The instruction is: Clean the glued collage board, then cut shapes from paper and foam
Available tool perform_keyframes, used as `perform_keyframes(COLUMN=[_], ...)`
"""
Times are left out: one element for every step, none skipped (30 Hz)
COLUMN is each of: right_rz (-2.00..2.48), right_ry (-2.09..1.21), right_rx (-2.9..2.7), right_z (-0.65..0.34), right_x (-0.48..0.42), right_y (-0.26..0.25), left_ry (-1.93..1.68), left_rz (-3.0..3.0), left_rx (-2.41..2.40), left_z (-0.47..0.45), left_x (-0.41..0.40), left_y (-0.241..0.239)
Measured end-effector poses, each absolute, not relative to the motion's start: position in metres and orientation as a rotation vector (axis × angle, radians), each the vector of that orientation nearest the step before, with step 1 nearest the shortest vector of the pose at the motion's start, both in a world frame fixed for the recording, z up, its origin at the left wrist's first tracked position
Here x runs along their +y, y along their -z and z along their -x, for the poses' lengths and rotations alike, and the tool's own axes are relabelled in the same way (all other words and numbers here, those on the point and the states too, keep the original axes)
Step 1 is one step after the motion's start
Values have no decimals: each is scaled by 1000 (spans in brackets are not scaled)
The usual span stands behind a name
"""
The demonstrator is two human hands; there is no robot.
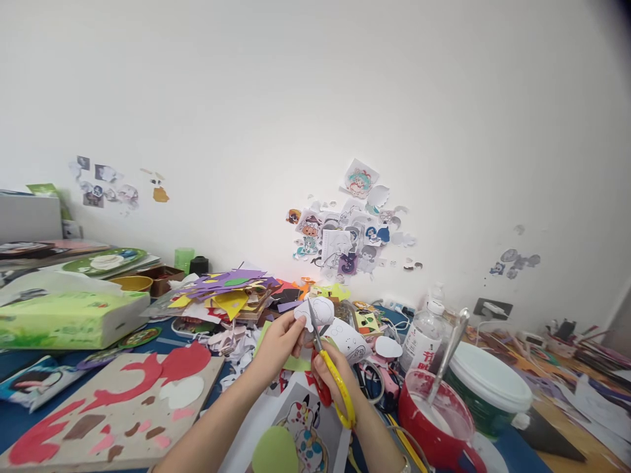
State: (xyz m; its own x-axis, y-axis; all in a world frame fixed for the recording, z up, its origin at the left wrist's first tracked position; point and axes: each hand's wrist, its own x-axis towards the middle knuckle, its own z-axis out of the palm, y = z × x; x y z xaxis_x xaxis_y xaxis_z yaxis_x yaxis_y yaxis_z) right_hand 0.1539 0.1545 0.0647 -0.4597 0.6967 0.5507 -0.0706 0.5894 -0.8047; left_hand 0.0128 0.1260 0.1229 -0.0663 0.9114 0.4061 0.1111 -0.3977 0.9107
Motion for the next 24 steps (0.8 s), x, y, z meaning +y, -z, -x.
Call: perform_keyframes(right_rz=[506,508,512,518,523,527,529,535,543,554,565,569,567,558,547,539,536,538,545,553,558,561,560,558], right_ry=[-980,-976,-972,-972,-973,-973,-969,-963,-956,-949,-945,-947,-955,-966,-977,-989,-997,-1000,-1000,-998,-997,-999,-1002,-1005], right_rx=[-1857,-1872,-1886,-1895,-1898,-1897,-1899,-1902,-1906,-1910,-1916,-1919,-1917,-1914,-1911,-1908,-1906,-1907,-1909,-1910,-1908,-1905,-1902,-1901], right_z=[-154,-155,-155,-156,-156,-156,-156,-156,-157,-157,-157,-157,-157,-157,-157,-156,-156,-156,-155,-155,-155,-155,-155,-155], right_x=[153,152,152,152,152,152,152,153,153,153,153,153,153,152,152,151,151,151,150,150,150,150,150,150], right_y=[-67,-68,-70,-70,-71,-71,-70,-70,-69,-68,-68,-68,-68,-69,-69,-70,-71,-72,-72,-73,-73,-73,-73,-73], left_ry=[-1540,-1547,-1554,-1563,-1570,-1576,-1581,-1584,-1587,-1590,-1591,-1591,-1590,-1588,-1585,-1581,-1578,-1577,-1575,-1574,-1575,-1578,-1580,-1584], left_rz=[-1544,-1543,-1541,-1538,-1533,-1528,-1523,-1520,-1520,-1520,-1520,-1520,-1519,-1515,-1511,-1507,-1506,-1505,-1504,-1501,-1496,-1492,-1488,-1486], left_rx=[1132,1140,1142,1143,1142,1142,1142,1142,1142,1141,1139,1141,1146,1154,1163,1172,1180,1186,1191,1195,1198,1199,1199,1197], left_z=[-13,-13,-12,-12,-11,-11,-10,-10,-9,-9,-8,-8,-7,-7,-7,-7,-8,-8,-8,-8,-9,-9,-9,-9], left_x=[126,126,127,128,128,129,130,131,132,133,133,133,132,132,131,130,129,128,127,127,126,127,127,127], left_y=[-123,-123,-122,-122,-121,-119,-118,-118,-117,-117,-118,-118,-120,-121,-122,-123,-124,-125,-125,-125,-125,-125,-124,-123])
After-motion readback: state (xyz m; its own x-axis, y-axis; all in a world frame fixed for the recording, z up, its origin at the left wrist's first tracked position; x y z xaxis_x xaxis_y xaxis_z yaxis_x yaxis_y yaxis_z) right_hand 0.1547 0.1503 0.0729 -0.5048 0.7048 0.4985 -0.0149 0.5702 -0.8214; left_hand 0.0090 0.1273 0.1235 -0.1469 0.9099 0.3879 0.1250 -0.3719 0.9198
